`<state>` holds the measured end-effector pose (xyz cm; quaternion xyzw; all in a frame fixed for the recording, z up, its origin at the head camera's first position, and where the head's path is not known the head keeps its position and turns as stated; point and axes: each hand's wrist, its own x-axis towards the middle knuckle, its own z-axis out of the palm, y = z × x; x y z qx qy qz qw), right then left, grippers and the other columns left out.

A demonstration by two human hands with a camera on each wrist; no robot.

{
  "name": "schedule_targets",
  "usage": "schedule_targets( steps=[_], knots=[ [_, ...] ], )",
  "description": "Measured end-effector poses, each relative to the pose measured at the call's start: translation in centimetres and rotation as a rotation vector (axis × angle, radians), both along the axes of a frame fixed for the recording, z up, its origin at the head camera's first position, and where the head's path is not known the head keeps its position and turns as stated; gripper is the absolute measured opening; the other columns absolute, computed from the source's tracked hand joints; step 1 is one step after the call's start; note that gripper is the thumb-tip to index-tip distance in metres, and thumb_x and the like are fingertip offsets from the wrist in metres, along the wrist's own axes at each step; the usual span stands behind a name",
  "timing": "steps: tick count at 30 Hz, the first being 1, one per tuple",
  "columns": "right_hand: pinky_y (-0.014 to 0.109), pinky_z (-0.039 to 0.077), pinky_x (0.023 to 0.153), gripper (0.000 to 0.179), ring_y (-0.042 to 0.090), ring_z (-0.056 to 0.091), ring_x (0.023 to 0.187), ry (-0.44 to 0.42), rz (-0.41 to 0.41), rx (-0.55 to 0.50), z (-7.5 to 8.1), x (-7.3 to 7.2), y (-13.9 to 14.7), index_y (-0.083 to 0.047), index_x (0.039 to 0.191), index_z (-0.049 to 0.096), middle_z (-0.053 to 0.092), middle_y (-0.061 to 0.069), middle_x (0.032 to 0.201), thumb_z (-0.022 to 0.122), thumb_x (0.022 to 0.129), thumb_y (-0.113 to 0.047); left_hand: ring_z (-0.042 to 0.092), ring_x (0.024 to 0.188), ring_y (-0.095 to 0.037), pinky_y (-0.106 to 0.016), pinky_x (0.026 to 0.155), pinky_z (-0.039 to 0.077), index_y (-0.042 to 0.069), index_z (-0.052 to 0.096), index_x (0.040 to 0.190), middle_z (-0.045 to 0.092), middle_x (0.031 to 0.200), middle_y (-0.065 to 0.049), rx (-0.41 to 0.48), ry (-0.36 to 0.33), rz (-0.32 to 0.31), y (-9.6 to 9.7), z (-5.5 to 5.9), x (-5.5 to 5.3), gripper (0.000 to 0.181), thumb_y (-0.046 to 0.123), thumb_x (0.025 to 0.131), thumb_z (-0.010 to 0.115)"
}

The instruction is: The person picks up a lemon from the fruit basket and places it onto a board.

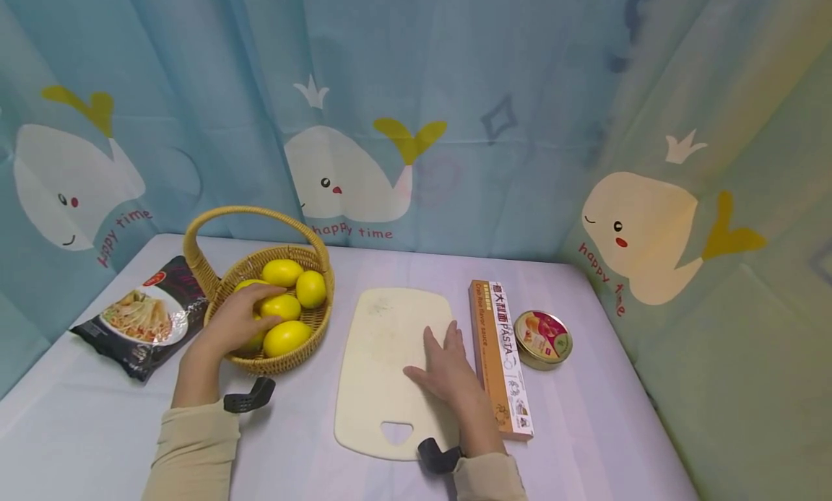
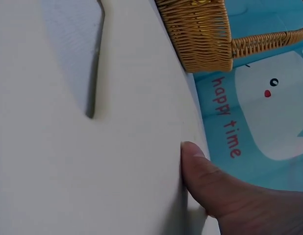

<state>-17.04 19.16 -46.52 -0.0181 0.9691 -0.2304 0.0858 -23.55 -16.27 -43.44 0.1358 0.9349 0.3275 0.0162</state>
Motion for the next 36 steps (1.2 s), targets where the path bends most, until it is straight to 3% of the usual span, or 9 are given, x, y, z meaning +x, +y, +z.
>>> schedule_targets(
  steps=[14, 23, 36],
  knots=[
    [0.059, 0.022, 0.113, 0.086, 0.049, 0.008, 0.141, 0.04, -0.053, 0.028, -0.4, -0.2, -2.2, -0.003, 0.147, 0.03, 0.002, 0.035, 0.152, 0.068, 0.082, -0.044, 0.04, 0.131, -0.039, -0.056, 0.111, 0.029, 0.008, 0.052, 0.134, 0.05, 0.139, -0.016, -0.008, 0.011, 0.005, -0.2, 0.0, 0.1, 0.046, 0.017, 0.09, 0.063],
    [0.053, 0.026, 0.114, 0.073, 0.043, 0.016, 0.143, -0.004, 0.079, 0.002, 0.6, -0.2, 0.5, -0.007, 0.145, 0.037, 0.006, 0.028, 0.155, 0.069, 0.084, -0.03, 0.042, 0.129, -0.039, -0.056, 0.11, 0.031, 0.007, 0.053, 0.133, 0.051, 0.137, -0.017, 0.003, 0.008, 0.003, -0.1, 0.1, 0.2, 0.046, 0.016, 0.089, 0.064],
    [0.055, 0.025, 0.113, 0.078, 0.042, 0.018, 0.142, -0.018, 0.07, 0.015, 0.7, -0.4, 0.9, -0.009, 0.144, 0.04, 0.013, 0.022, 0.156, 0.074, 0.077, -0.03, 0.043, 0.129, -0.039, -0.056, 0.11, 0.032, 0.007, 0.052, 0.134, 0.051, 0.137, -0.017, -0.001, 0.0, -0.003, 0.0, 0.3, 0.1, 0.047, 0.016, 0.089, 0.064]
  ],
)
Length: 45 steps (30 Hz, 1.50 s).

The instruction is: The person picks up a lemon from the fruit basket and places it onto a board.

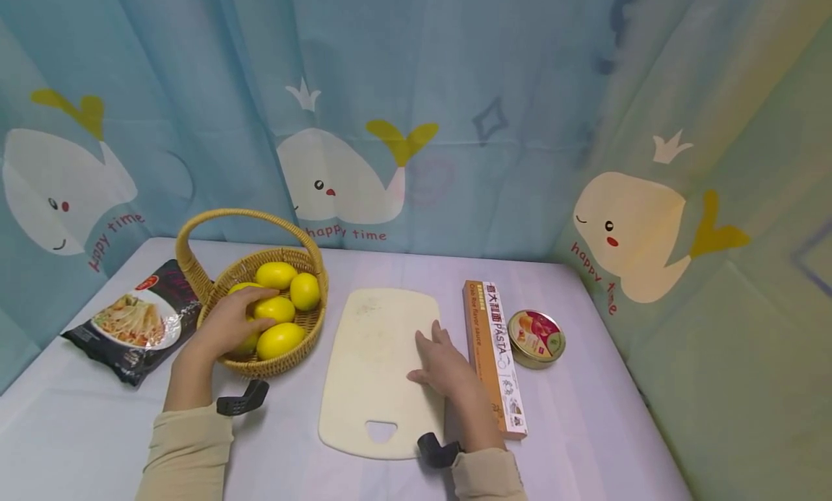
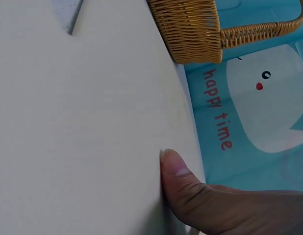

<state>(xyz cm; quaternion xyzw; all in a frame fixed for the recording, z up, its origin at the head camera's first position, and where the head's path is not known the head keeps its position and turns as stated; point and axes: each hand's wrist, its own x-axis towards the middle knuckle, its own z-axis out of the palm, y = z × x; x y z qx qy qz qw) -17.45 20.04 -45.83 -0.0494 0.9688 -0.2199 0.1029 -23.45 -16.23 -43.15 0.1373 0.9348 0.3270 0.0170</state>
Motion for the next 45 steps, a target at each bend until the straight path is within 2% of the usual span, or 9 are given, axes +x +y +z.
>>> schedule_targets(
  steps=[8, 15, 22, 26, 35, 41, 45],
  knots=[
    [0.052, 0.026, 0.114, 0.08, 0.04, 0.02, 0.142, -0.014, 0.031, 0.003, 0.2, 0.1, 0.4, -0.009, 0.143, 0.041, 0.013, 0.023, 0.156, 0.076, 0.074, -0.028, 0.043, 0.129, -0.039, -0.056, 0.11, 0.031, 0.007, 0.049, 0.137, 0.051, 0.138, -0.017, -0.023, 0.006, -0.026, 0.0, -0.3, 0.0, 0.052, 0.003, 0.086, 0.062],
    [0.052, 0.025, 0.114, 0.081, 0.04, 0.02, 0.142, -0.022, 0.028, 0.011, 0.4, 0.1, 0.4, -0.009, 0.144, 0.04, 0.013, 0.022, 0.156, 0.076, 0.074, -0.028, 0.045, 0.127, -0.036, -0.056, 0.109, 0.032, 0.009, 0.052, 0.134, 0.053, 0.135, -0.014, -0.017, 0.0, 0.016, 0.3, -0.3, 0.1, 0.051, 0.005, 0.085, 0.065],
    [0.051, 0.025, 0.115, 0.082, 0.039, 0.019, 0.143, -0.036, 0.014, 0.019, 0.2, -0.1, 0.4, -0.01, 0.144, 0.04, 0.013, 0.021, 0.157, 0.076, 0.073, -0.029, 0.047, 0.125, -0.037, -0.056, 0.109, 0.034, 0.008, 0.055, 0.132, 0.056, 0.132, -0.015, -0.029, 0.013, 0.024, 0.3, 0.1, 0.2, 0.051, 0.007, 0.083, 0.068],
    [0.052, 0.024, 0.115, 0.082, 0.039, 0.019, 0.143, -0.034, 0.013, 0.022, 0.2, -0.2, 0.3, -0.011, 0.144, 0.04, 0.012, 0.02, 0.157, 0.076, 0.073, -0.029, 0.045, 0.127, -0.039, -0.056, 0.109, 0.032, 0.007, 0.054, 0.133, 0.053, 0.135, -0.017, -0.028, 0.03, 0.034, 0.3, 1.1, 0.6, 0.052, 0.008, 0.083, 0.069],
    [0.052, 0.024, 0.115, 0.082, 0.039, 0.017, 0.144, -0.042, -0.007, 0.016, 0.3, -0.1, 0.0, -0.012, 0.145, 0.039, 0.012, 0.019, 0.157, 0.076, 0.073, -0.028, 0.044, 0.128, -0.039, -0.056, 0.109, 0.032, 0.007, 0.053, 0.133, 0.052, 0.136, -0.018, -0.04, 0.106, 0.019, 0.7, 4.3, 2.3, 0.052, 0.011, 0.085, 0.069],
    [0.054, 0.026, 0.113, 0.082, 0.042, 0.019, 0.142, -0.027, 0.018, 0.016, 0.3, -0.1, 0.0, -0.01, 0.144, 0.04, 0.014, 0.023, 0.156, 0.076, 0.073, -0.028, 0.049, 0.124, -0.032, -0.051, 0.106, 0.039, 0.01, 0.054, 0.133, 0.055, 0.134, -0.011, 0.03, 0.143, -0.038, 2.9, 5.9, 3.9, 0.053, 0.011, 0.083, 0.071],
    [0.055, 0.026, 0.113, 0.082, 0.042, 0.019, 0.142, -0.015, 0.024, 0.004, 0.1, 0.0, 0.2, -0.009, 0.144, 0.041, 0.014, 0.023, 0.156, 0.077, 0.073, -0.027, 0.051, 0.123, -0.027, -0.047, 0.107, 0.04, 0.013, 0.057, 0.13, 0.058, 0.13, -0.005, 0.041, 0.161, -0.086, 5.0, 6.2, 4.5, 0.05, 0.01, 0.082, 0.072]
  ],
)
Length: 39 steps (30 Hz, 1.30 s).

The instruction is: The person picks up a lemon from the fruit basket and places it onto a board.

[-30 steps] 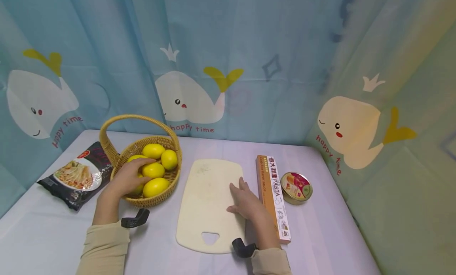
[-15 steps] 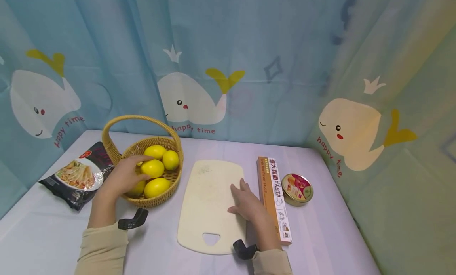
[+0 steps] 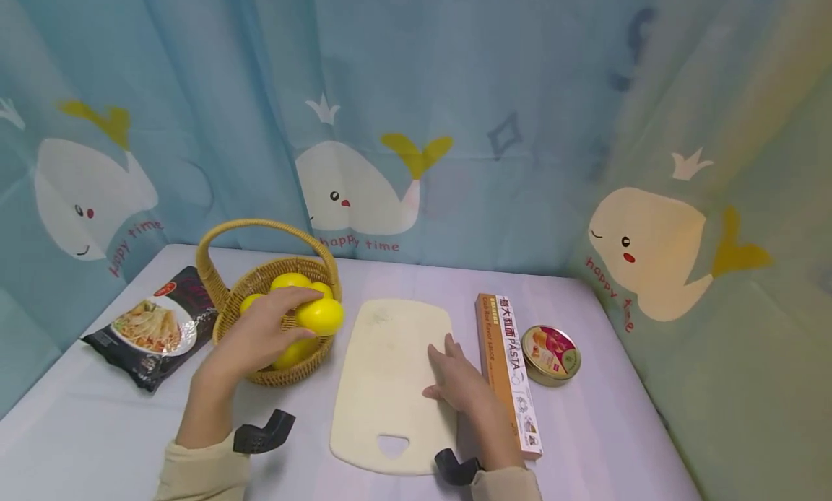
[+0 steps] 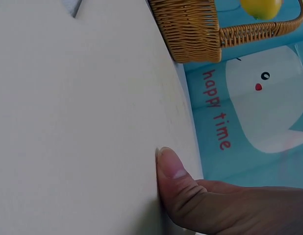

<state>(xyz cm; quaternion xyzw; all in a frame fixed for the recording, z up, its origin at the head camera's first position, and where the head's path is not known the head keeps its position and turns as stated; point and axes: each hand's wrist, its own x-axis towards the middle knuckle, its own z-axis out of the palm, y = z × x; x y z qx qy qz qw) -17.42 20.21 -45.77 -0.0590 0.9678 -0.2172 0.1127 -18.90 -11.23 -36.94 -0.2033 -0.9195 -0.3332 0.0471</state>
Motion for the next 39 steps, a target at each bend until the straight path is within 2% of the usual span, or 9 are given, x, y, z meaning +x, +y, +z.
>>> schedule_targets(
  steps=[7, 13, 16, 19, 23, 28, 34, 36, 39],
  knots=[
    [0.057, 0.027, 0.111, 0.082, 0.043, 0.019, 0.141, -0.023, 0.013, 0.004, -1.0, 1.5, 0.7, -0.01, 0.143, 0.042, 0.015, 0.023, 0.156, 0.076, 0.072, -0.03, 0.049, 0.126, -0.022, -0.043, 0.11, 0.038, 0.015, 0.057, 0.129, 0.057, 0.133, -0.001, 0.005, -0.026, -0.053, 3.2, -2.6, 1.4, 0.05, 0.009, 0.082, 0.071],
    [0.058, 0.027, 0.11, 0.083, 0.044, 0.019, 0.141, -0.054, 0.005, -0.003, -1.6, 4.0, 1.0, -0.012, 0.142, 0.044, 0.017, 0.022, 0.155, 0.077, 0.069, -0.034, 0.049, 0.126, -0.022, -0.043, 0.109, 0.039, 0.014, 0.057, 0.129, 0.057, 0.132, -0.002, 0.015, -0.044, -0.098, 4.9, -5.0, 3.6, 0.048, 0.006, 0.082, 0.068],
    [0.059, 0.027, 0.11, 0.085, 0.043, 0.019, 0.141, -0.063, 0.011, -0.026, -1.7, 5.2, 1.0, -0.013, 0.142, 0.044, 0.016, 0.02, 0.156, 0.078, 0.068, -0.034, 0.05, 0.125, -0.02, -0.042, 0.109, 0.039, 0.015, 0.056, 0.129, 0.057, 0.131, 0.0, 0.021, -0.038, -0.098, 5.3, -5.7, 4.7, 0.049, 0.006, 0.082, 0.068],
    [0.058, 0.026, 0.111, 0.085, 0.044, 0.018, 0.141, -0.042, 0.028, -0.036, -1.6, 5.5, 0.8, -0.012, 0.142, 0.043, 0.015, 0.021, 0.156, 0.079, 0.068, -0.032, 0.048, 0.127, -0.02, -0.042, 0.111, 0.036, 0.015, 0.055, 0.13, 0.057, 0.132, 0.001, 0.024, -0.026, -0.095, 5.5, -5.8, 5.1, 0.049, 0.008, 0.083, 0.068],
    [0.058, 0.027, 0.111, 0.084, 0.044, 0.018, 0.142, -0.001, 0.033, -0.035, -1.0, 4.6, 0.7, -0.01, 0.143, 0.043, 0.015, 0.022, 0.156, 0.079, 0.07, -0.029, 0.047, 0.129, -0.023, -0.044, 0.113, 0.034, 0.015, 0.055, 0.13, 0.056, 0.132, 0.0, 0.016, -0.011, -0.081, 5.7, -5.2, 4.2, 0.049, 0.009, 0.083, 0.068],
    [0.057, 0.026, 0.112, 0.083, 0.043, 0.016, 0.142, 0.008, 0.037, -0.04, -0.4, 2.5, 1.1, -0.011, 0.144, 0.04, 0.012, 0.021, 0.156, 0.078, 0.072, -0.029, 0.048, 0.127, -0.021, -0.041, 0.112, 0.035, 0.013, 0.054, 0.131, 0.056, 0.132, -0.001, 0.005, -0.003, -0.064, 6.5, -4.7, 1.3, 0.048, 0.008, 0.085, 0.068],
    [0.055, 0.025, 0.113, 0.088, 0.041, 0.017, 0.143, -0.027, 0.053, -0.039, -0.4, 0.2, 1.6, -0.014, 0.146, 0.038, 0.008, 0.02, 0.158, 0.079, 0.071, -0.033, 0.049, 0.128, -0.018, -0.036, 0.111, 0.038, 0.013, 0.05, 0.134, 0.055, 0.134, 0.0, 0.05, 0.01, -0.04, 8.5, -6.6, -1.6, 0.051, 0.008, 0.086, 0.066],
    [0.055, 0.025, 0.113, 0.088, 0.041, 0.018, 0.143, -0.036, 0.06, -0.036, -0.5, -0.1, 1.7, -0.014, 0.146, 0.038, 0.008, 0.02, 0.158, 0.079, 0.071, -0.034, 0.049, 0.128, -0.017, -0.035, 0.11, 0.038, 0.014, 0.049, 0.135, 0.054, 0.134, 0.001, 0.07, 0.026, -0.01, 9.2, -7.5, -2.1, 0.051, 0.01, 0.087, 0.065],
    [0.056, 0.025, 0.113, 0.088, 0.041, 0.017, 0.143, -0.04, 0.077, -0.027, -0.3, 0.0, 1.6, -0.014, 0.146, 0.037, 0.008, 0.021, 0.157, 0.079, 0.071, -0.034, 0.048, 0.128, -0.017, -0.036, 0.11, 0.038, 0.014, 0.047, 0.137, 0.053, 0.135, 0.0, 0.107, 0.052, 0.033, 10.1, -8.6, -2.3, 0.051, 0.011, 0.089, 0.064]
  ],
)
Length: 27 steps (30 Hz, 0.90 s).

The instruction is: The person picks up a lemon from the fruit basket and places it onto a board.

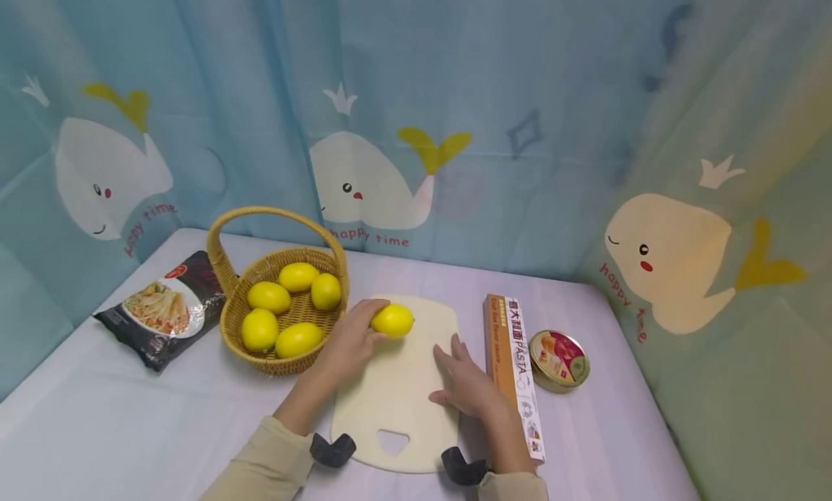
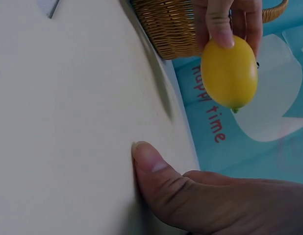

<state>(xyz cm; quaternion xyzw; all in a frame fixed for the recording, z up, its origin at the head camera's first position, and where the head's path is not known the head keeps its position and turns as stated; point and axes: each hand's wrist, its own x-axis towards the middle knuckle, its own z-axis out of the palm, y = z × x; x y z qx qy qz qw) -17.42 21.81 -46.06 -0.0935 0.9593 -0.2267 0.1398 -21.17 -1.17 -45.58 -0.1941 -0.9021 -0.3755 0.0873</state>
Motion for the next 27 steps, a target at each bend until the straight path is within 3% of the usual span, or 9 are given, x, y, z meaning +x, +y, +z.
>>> schedule_targets(
  steps=[10, 15, 21, 27],
  knots=[
    [0.059, 0.021, 0.113, 0.099, 0.044, 0.011, 0.143, -0.04, 0.019, -0.01, 0.5, 0.1, -0.1, -0.012, 0.148, 0.033, 0.002, 0.023, 0.157, 0.081, 0.066, -0.04, 0.046, 0.131, -0.02, -0.036, 0.11, 0.038, 0.011, 0.044, 0.139, 0.05, 0.138, -0.003, 0.096, -0.009, 0.082, 0.6, -3.5, -0.8, 0.051, 0.014, 0.091, 0.061],
    [0.059, 0.022, 0.113, 0.099, 0.044, 0.012, 0.143, -0.044, 0.012, 0.008, 0.4, 0.0, -0.3, -0.012, 0.148, 0.034, 0.003, 0.023, 0.157, 0.081, 0.065, -0.041, 0.044, 0.132, -0.023, -0.04, 0.112, 0.035, 0.009, 0.043, 0.14, 0.048, 0.139, -0.005, 0.156, -0.05, 0.094, 0.4, -4.3, -1.1, 0.051, 0.015, 0.092, 0.06],
    [0.058, 0.02, 0.113, 0.098, 0.043, 0.011, 0.143, -0.033, 0.008, 0.002, 0.1, 0.0, -0.3, -0.011, 0.147, 0.034, 0.004, 0.022, 0.157, 0.08, 0.065, -0.04, 0.043, 0.132, -0.02, -0.04, 0.112, 0.036, 0.017, 0.041, 0.143, 0.043, 0.141, -0.001, 0.229, -0.104, 0.099, 0.3, -5.3, -1.2, 0.054, 0.024, 0.093, 0.059],
    [0.059, 0.019, 0.113, 0.098, 0.043, 0.011, 0.143, -0.035, -0.008, -0.001, 0.2, 0.0, -0.4, -0.012, 0.147, 0.035, 0.004, 0.021, 0.157, 0.08, 0.065, -0.04, 0.042, 0.132, -0.019, -0.04, 0.114, 0.033, 0.021, 0.04, 0.143, 0.043, 0.14, 0.0, 0.266, -0.091, 0.096, 0.3, -5.5, -1.3, 0.056, 0.029, 0.092, 0.061]
  ],
)
